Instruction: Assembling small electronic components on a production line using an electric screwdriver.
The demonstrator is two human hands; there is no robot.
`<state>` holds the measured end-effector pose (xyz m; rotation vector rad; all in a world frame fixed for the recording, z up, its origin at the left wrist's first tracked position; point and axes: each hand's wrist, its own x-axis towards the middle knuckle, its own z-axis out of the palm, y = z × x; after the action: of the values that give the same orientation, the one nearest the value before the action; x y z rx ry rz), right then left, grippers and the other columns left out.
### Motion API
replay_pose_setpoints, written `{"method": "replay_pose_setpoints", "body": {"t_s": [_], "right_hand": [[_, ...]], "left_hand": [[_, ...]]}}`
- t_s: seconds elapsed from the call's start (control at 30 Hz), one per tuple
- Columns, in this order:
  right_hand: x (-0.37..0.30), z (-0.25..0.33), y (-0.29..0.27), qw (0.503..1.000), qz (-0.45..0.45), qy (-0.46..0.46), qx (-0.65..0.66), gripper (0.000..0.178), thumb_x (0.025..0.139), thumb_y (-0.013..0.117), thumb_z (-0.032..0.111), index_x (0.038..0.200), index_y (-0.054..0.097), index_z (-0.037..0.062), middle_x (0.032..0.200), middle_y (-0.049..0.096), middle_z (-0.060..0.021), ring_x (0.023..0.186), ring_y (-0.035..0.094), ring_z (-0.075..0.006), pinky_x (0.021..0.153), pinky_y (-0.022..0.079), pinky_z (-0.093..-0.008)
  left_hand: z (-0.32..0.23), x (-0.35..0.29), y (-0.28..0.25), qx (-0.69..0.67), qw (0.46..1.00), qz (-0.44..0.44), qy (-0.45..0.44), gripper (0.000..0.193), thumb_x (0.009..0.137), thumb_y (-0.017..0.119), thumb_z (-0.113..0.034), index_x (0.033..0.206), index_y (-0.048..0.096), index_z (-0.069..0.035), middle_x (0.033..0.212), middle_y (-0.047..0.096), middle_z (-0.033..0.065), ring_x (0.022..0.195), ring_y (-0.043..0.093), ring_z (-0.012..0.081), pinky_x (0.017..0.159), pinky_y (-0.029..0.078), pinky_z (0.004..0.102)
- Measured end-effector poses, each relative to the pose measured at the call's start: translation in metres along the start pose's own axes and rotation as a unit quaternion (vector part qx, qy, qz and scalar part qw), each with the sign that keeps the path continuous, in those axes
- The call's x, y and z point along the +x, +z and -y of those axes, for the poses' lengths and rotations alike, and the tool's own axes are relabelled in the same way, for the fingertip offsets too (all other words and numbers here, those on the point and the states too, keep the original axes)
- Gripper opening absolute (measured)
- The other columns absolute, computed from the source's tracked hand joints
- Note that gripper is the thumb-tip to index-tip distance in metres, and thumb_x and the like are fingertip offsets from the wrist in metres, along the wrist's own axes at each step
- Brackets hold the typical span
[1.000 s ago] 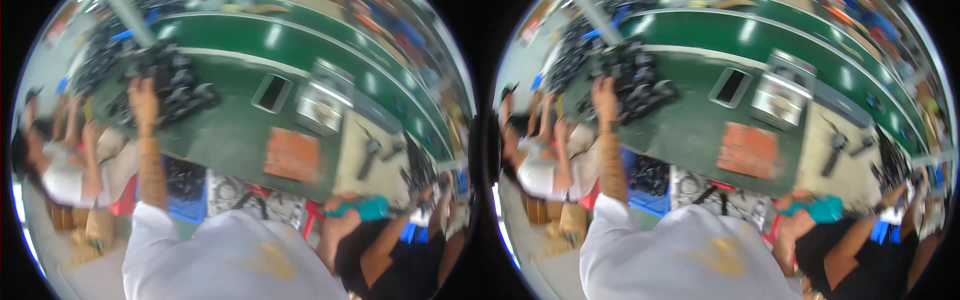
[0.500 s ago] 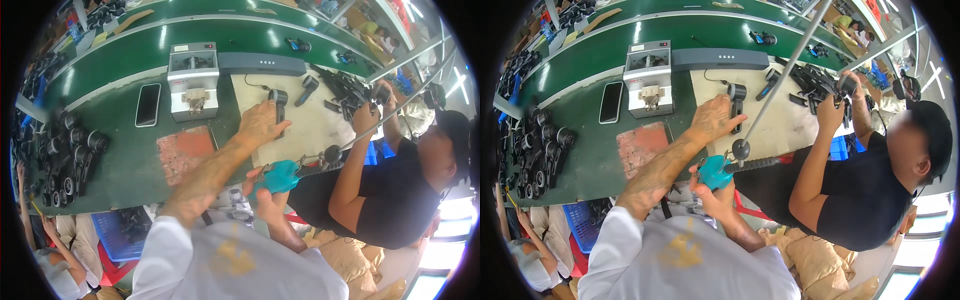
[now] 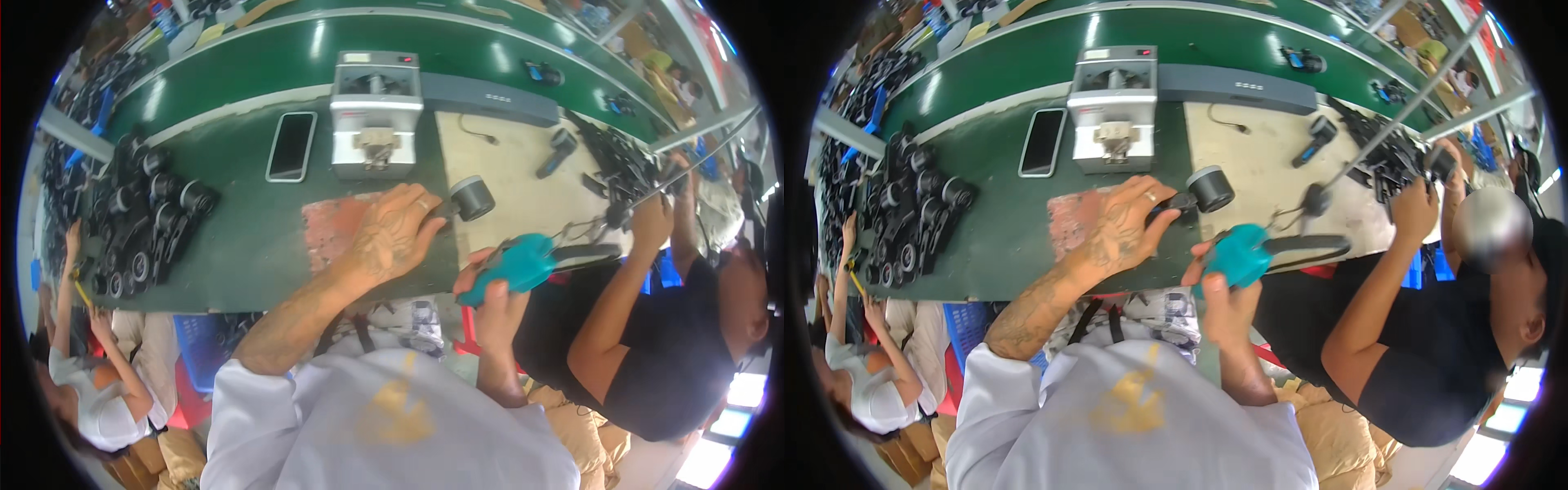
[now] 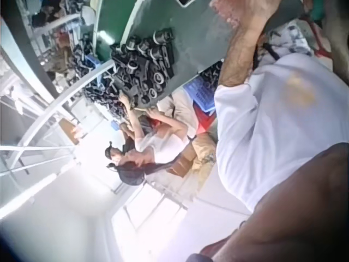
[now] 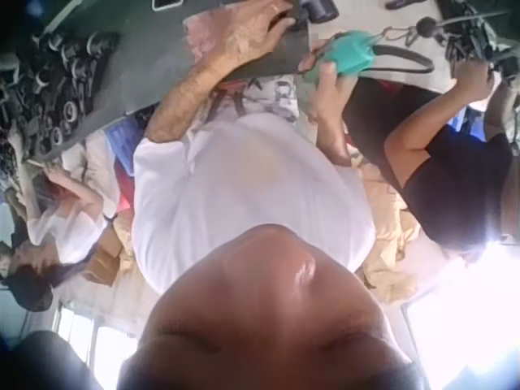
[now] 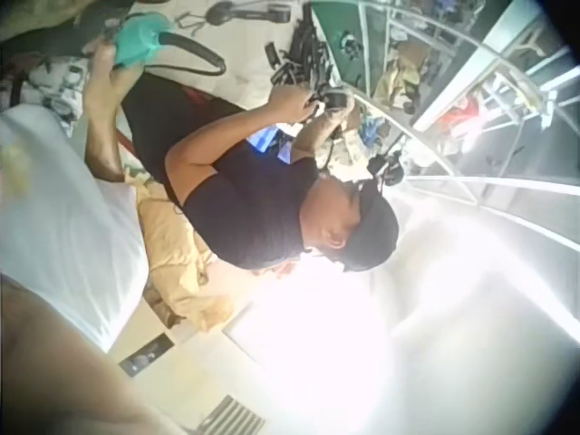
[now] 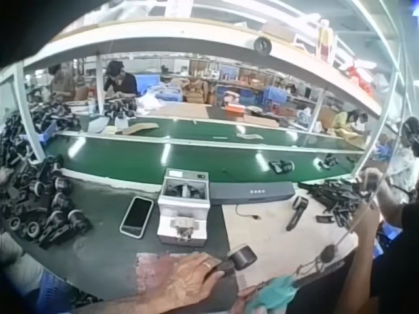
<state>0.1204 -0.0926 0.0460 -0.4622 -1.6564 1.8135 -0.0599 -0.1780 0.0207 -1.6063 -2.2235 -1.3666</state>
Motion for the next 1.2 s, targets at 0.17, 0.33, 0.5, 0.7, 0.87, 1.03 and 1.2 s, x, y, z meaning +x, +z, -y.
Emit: {"method": "replay_pose_setpoints", "body": {"t_s": [0.17,0.33,0.5,0.7,0.87,1.03,1.2], "right_hand": [[0.042,0.005,0.039,0.995,0.038,-0.038,0.086,0.073,0.09,0.066,0.063,0.111,0.056,-0.0066,0.076,0.058,-0.0081,0.068,0.059,-0.0172,0.059,0.046,-0.0302],[0.117,-0.006,0.098,0.979,0.063,-0.146,0.13,0.064,0.093,0.065,0.058,0.11,0.057,-0.0034,0.074,0.058,-0.0065,0.065,0.057,-0.0155,0.055,0.044,-0.029],[0.153,-0.017,0.136,0.983,0.048,-0.177,0.027,0.066,0.096,0.058,0.061,0.105,0.058,-0.0043,0.071,0.056,-0.0063,0.062,0.059,-0.0183,0.056,0.047,-0.0309],[0.176,-0.044,0.145,0.971,0.07,-0.226,0.021,0.051,0.101,0.058,0.048,0.102,0.057,-0.0027,0.07,0.056,-0.006,0.061,0.058,-0.0171,0.056,0.047,-0.0299],[0.174,-0.043,0.145,0.981,0.083,-0.173,0.021,0.045,0.102,0.058,0.043,0.101,0.057,-0.0014,0.071,0.057,-0.0061,0.061,0.057,-0.0161,0.056,0.046,-0.0298],[0.145,-0.023,0.14,0.986,0.088,-0.138,-0.03,0.052,0.101,0.055,0.051,0.102,0.058,-0.0009,0.07,0.057,-0.0063,0.06,0.057,-0.0158,0.055,0.045,-0.0292],[0.121,-0.018,0.116,0.992,0.053,-0.114,-0.024,0.061,0.098,0.057,0.057,0.104,0.059,-0.0039,0.067,0.055,-0.0058,0.059,0.057,-0.0168,0.054,0.046,-0.0308]], "left_hand": [[0.013,-0.039,-0.059,0.02,0.996,0.04,-0.078,0.025,0.09,0.069,-0.016,0.114,0.069,-0.009,0.107,0.067,0.0134,0.107,0.062,0.0356,0.097,0.047,0.046],[0.036,-0.042,-0.07,0.021,0.99,0.094,-0.1,0.026,0.092,0.066,-0.021,0.117,0.07,-0.013,0.109,0.064,0.0066,0.105,0.058,0.0305,0.096,0.045,0.044],[0.04,-0.047,-0.068,0.025,0.994,0.053,-0.088,0.019,0.092,0.065,-0.024,0.108,0.073,-0.016,0.103,0.062,0.0031,0.1,0.056,0.0279,0.092,0.045,0.0436],[0.043,-0.052,-0.063,0.042,0.994,0.049,-0.093,0.022,0.093,0.063,-0.026,0.112,0.073,-0.018,0.104,0.065,0.0029,0.101,0.057,0.0272,0.094,0.044,0.0447],[0.045,-0.052,-0.061,0.039,0.994,0.048,-0.087,0.023,0.094,0.062,-0.028,0.112,0.072,-0.017,0.102,0.064,0.0056,0.102,0.058,0.0288,0.095,0.044,0.0467],[0.047,-0.053,-0.06,0.071,0.992,0.031,-0.097,0.023,0.093,0.064,-0.026,0.113,0.074,-0.019,0.104,0.065,0.0033,0.101,0.057,0.0272,0.099,0.043,0.0462],[0.046,-0.048,-0.063,0.031,0.99,0.078,-0.112,0.023,0.092,0.063,-0.028,0.111,0.072,-0.017,0.101,0.062,0.0055,0.102,0.058,0.0269,0.094,0.044,0.0451]]}}
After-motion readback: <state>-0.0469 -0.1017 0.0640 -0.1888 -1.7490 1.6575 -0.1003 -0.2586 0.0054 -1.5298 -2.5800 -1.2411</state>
